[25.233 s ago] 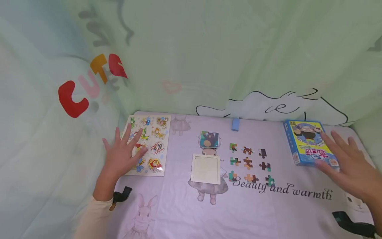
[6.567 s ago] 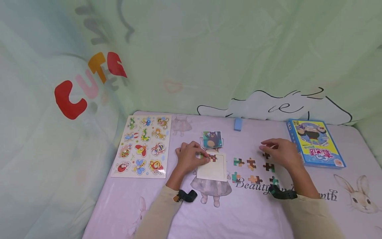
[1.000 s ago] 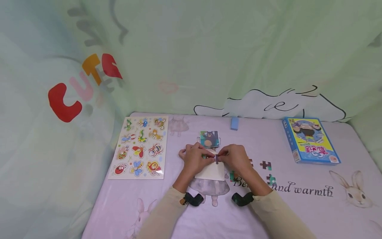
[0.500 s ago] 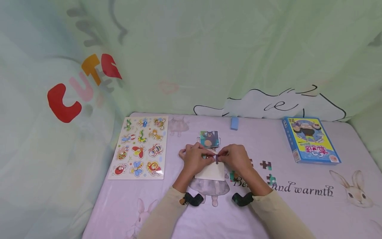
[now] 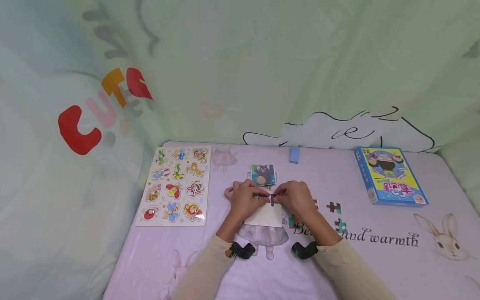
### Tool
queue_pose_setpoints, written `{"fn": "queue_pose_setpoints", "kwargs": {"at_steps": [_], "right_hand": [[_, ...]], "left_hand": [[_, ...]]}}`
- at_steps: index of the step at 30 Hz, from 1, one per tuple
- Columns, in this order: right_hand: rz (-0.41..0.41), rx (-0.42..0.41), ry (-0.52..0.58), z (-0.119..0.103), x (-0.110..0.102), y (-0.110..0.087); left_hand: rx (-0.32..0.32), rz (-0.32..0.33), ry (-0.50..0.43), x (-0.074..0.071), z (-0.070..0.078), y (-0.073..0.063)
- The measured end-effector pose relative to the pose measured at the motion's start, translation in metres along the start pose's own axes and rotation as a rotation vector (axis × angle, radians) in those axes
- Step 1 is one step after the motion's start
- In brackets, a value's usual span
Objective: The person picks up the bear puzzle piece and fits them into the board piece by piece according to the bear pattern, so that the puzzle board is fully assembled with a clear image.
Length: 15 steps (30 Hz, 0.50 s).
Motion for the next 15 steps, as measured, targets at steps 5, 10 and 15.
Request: {"fn": "queue_pose_setpoints", "kwargs": {"at_steps": [5, 10, 15], "right_hand": [[0.001, 0.003, -0.009, -0.001, 0.001, 0.0], [-0.004, 0.02, -0.024, -0.002, 0.002, 0.0], [-0.011, 0.033, -0.03, -0.002, 0.002, -0.001]], "left_hand": [[0.011, -0.023, -0.06, -0.003, -0.006, 0.0], [0.028, -0.06, -0.118, -0.008, -0.015, 0.001], [0.07, -0.088, -0.174, -0.016, -0.021, 0.002]]}}
Point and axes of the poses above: each hand's wrist, its own y-axis towards the middle knuckle, its own x-axis out of the palm, z = x × y, the point moved 8 cm from there along y, towards the middle knuckle, and after that the axes turned 13 degrees about x, right-handed, at the moved point
